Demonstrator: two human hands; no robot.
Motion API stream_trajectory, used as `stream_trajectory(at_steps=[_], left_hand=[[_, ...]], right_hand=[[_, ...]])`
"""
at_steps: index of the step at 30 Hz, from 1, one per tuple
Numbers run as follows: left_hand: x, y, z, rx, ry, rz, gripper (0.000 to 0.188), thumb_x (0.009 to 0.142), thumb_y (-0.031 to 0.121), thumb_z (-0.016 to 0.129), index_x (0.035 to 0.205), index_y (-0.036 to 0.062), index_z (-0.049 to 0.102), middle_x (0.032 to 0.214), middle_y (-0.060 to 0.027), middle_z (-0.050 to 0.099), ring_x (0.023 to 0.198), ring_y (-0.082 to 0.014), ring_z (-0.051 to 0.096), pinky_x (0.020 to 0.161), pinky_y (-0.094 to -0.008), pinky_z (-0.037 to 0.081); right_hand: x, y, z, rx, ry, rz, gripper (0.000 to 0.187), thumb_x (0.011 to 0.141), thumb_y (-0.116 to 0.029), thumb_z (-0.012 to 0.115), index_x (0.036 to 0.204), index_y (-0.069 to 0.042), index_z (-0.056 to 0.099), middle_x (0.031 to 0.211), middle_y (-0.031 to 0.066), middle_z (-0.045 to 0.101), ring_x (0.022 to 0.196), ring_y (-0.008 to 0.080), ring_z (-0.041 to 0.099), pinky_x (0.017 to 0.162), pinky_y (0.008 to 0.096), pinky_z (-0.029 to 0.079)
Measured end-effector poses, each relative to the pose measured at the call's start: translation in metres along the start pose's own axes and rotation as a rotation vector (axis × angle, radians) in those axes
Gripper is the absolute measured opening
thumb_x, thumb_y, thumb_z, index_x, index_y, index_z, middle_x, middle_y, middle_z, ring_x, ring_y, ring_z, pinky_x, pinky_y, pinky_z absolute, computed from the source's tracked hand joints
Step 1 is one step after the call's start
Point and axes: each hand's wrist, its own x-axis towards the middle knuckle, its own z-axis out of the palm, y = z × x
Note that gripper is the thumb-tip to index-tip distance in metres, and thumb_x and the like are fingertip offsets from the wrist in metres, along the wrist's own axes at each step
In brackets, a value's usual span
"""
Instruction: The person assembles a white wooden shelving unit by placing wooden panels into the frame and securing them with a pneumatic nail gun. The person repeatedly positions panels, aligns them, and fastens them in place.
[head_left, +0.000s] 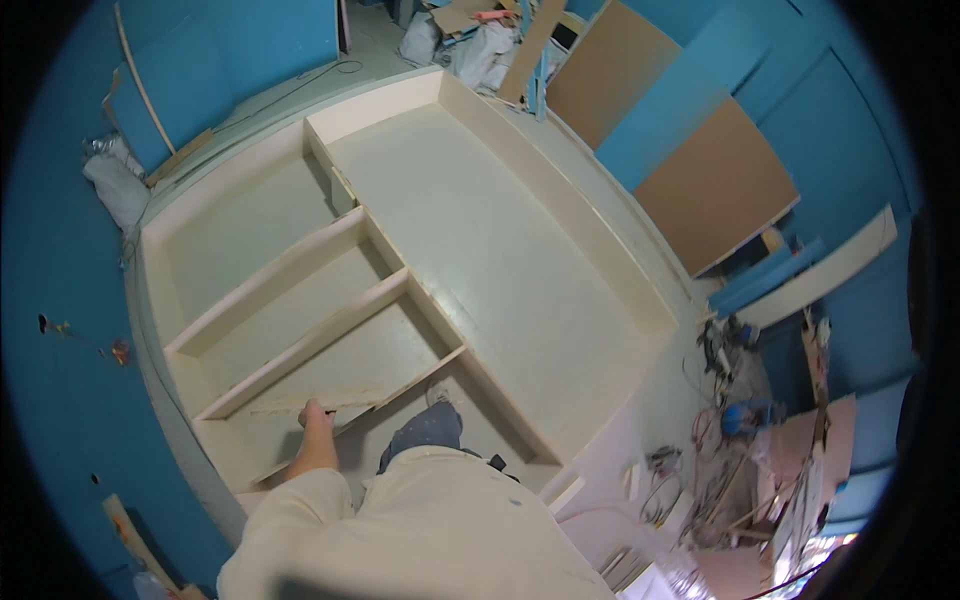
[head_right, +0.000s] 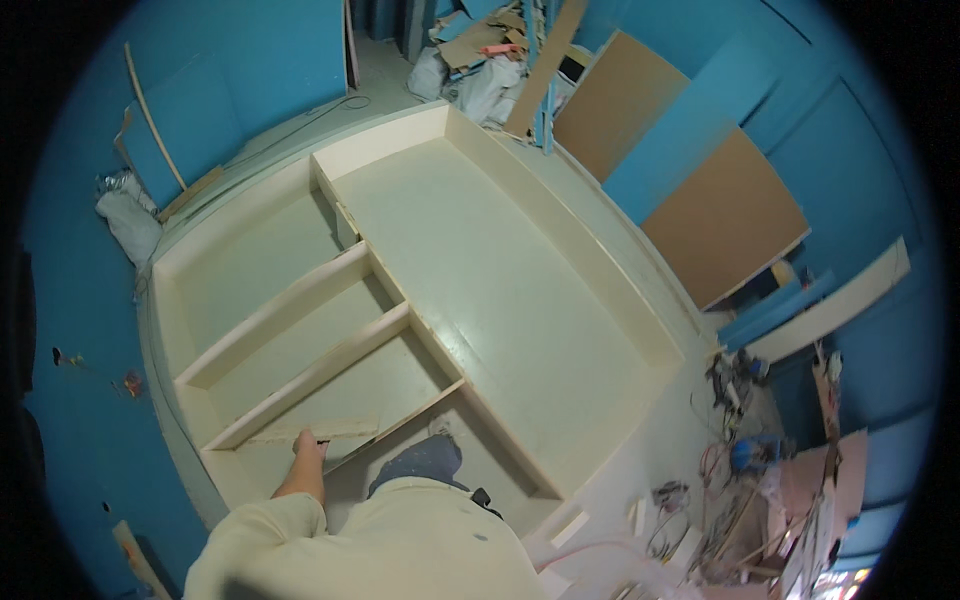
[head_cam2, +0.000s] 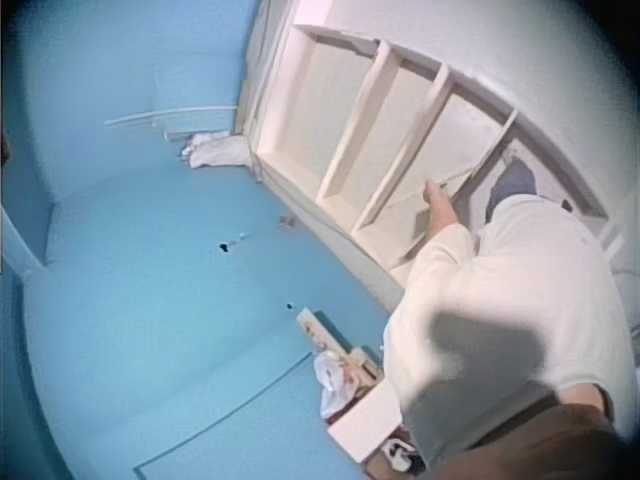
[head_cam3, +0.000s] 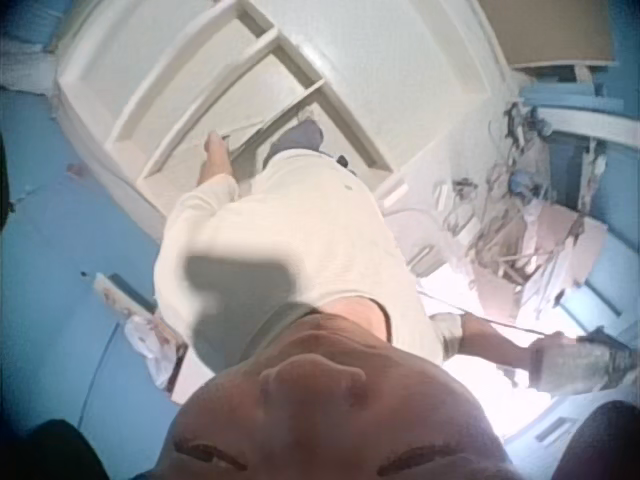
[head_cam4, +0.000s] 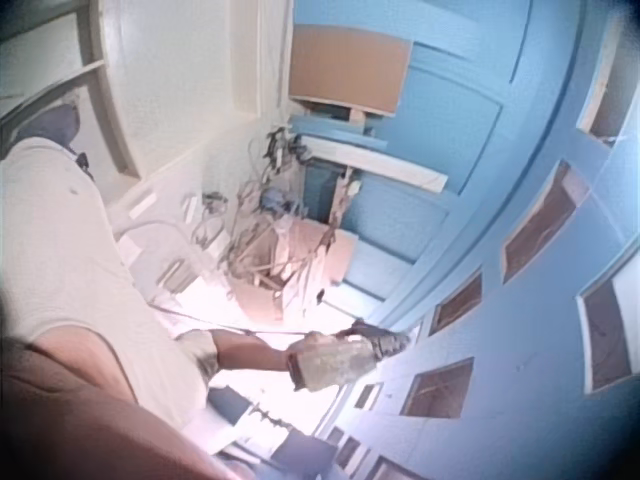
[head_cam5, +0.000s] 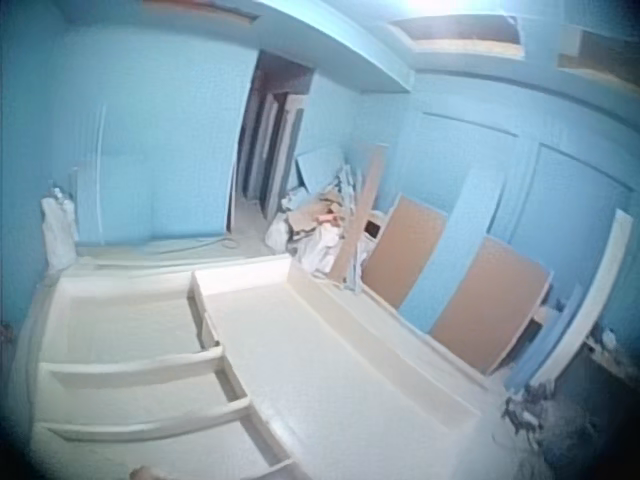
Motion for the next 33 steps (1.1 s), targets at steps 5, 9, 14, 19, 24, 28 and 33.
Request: stream_trajectory(at_steps=[5, 9, 14, 19, 24, 28, 33], left_hand=[[0.048, -0.039, 0.021, -0.042, -0.072, -0.108, 0.045, 0.089, 0.017, 0.059, 0.125, -0.0048, 0.045, 0.124, -0.02, 0.054, 0.105, -0.035, 0.06, 0.086, -0.0482, 0.054], [-0.038, -0.036, 0.103, 0.03, 0.075, -0.084, 0.049, 0.089, 0.021, 0.06, 0.131, -0.0011, 0.046, 0.124, -0.0168, 0.055, 0.108, -0.0321, 0.058, 0.091, -0.0479, 0.052], [-0.051, -0.046, 0.146, 0.045, -0.066, -0.084, 0.052, 0.088, 0.021, 0.062, 0.131, -0.0008, 0.045, 0.127, -0.0155, 0.054, 0.11, -0.0312, 0.058, 0.089, -0.0482, 0.052], [-0.062, -0.077, 0.218, 0.15, -0.024, 0.023, 0.045, 0.087, 0.025, 0.062, 0.12, -0.0046, 0.054, 0.113, -0.0208, 0.062, 0.097, -0.0347, 0.064, 0.083, -0.0456, 0.054], [0.028, -0.18, 0.251, 0.707, 0.187, 0.405, 0.048, 0.081, 0.034, 0.066, 0.096, -0.0118, 0.065, 0.096, -0.033, 0.064, 0.096, -0.0442, 0.064, 0.081, -0.0467, 0.049], [0.057, -0.215, 0.297, 0.903, 0.199, 0.336, 0.045, 0.082, 0.035, 0.066, 0.094, -0.0081, 0.067, 0.092, -0.029, 0.067, 0.093, -0.0437, 0.064, 0.08, -0.0479, 0.049], [0.136, -0.267, 0.358, 1.176, -0.064, 0.363, 0.047, 0.087, 0.038, 0.062, 0.086, -0.0092, 0.066, 0.076, -0.0255, 0.066, 0.078, -0.0342, 0.068, 0.07, -0.0436, 0.05]], right_hand=[[0.074, 0.024, 0.123, 0.043, -0.383, -0.045, 0.013, 0.084, -0.01, 0.056, 0.093, 0.0, 0.057, 0.085, 0.0125, 0.062, 0.077, 0.0252, 0.06, 0.069, 0.0315, 0.048], [0.131, 0.026, 0.204, 0.051, -0.6, -0.157, 0.019, 0.081, -0.009, 0.059, 0.098, 0.001, 0.06, 0.089, 0.0139, 0.065, 0.08, 0.0267, 0.063, 0.071, 0.0318, 0.049], [0.177, -0.006, 0.367, 0.131, -0.792, -0.506, 0.032, 0.076, -0.011, 0.065, 0.105, 0.004, 0.061, 0.095, 0.0193, 0.066, 0.083, 0.0342, 0.065, 0.073, 0.0349, 0.05], [0.139, -0.021, 0.585, 0.076, -1.103, -0.603, 0.049, 0.068, -0.008, 0.072, 0.113, 0.005, 0.058, 0.091, 0.0257, 0.066, 0.081, 0.0423, 0.064, 0.073, 0.0391, 0.051], [-0.012, -0.008, 0.835, 0.024, -1.475, -0.894, 0.06, 0.06, -0.015, 0.072, 0.117, 0.001, 0.06, 0.083, 0.0276, 0.065, 0.079, 0.0438, 0.064, 0.073, 0.0473, 0.053], [-0.167, -0.033, 0.926, 0.053, -1.763, -0.956, 0.064, 0.059, -0.015, 0.066, 0.12, 0.001, 0.057, 0.081, 0.0279, 0.064, 0.078, 0.0443, 0.064, 0.073, 0.0483, 0.053], [-0.319, -0.006, 0.981, 0.237, -1.963, -1.039, 0.057, 0.057, -0.01, 0.063, 0.113, 0.0, 0.057, 0.077, 0.0256, 0.064, 0.076, 0.0429, 0.064, 0.069, 0.0481, 0.053]])
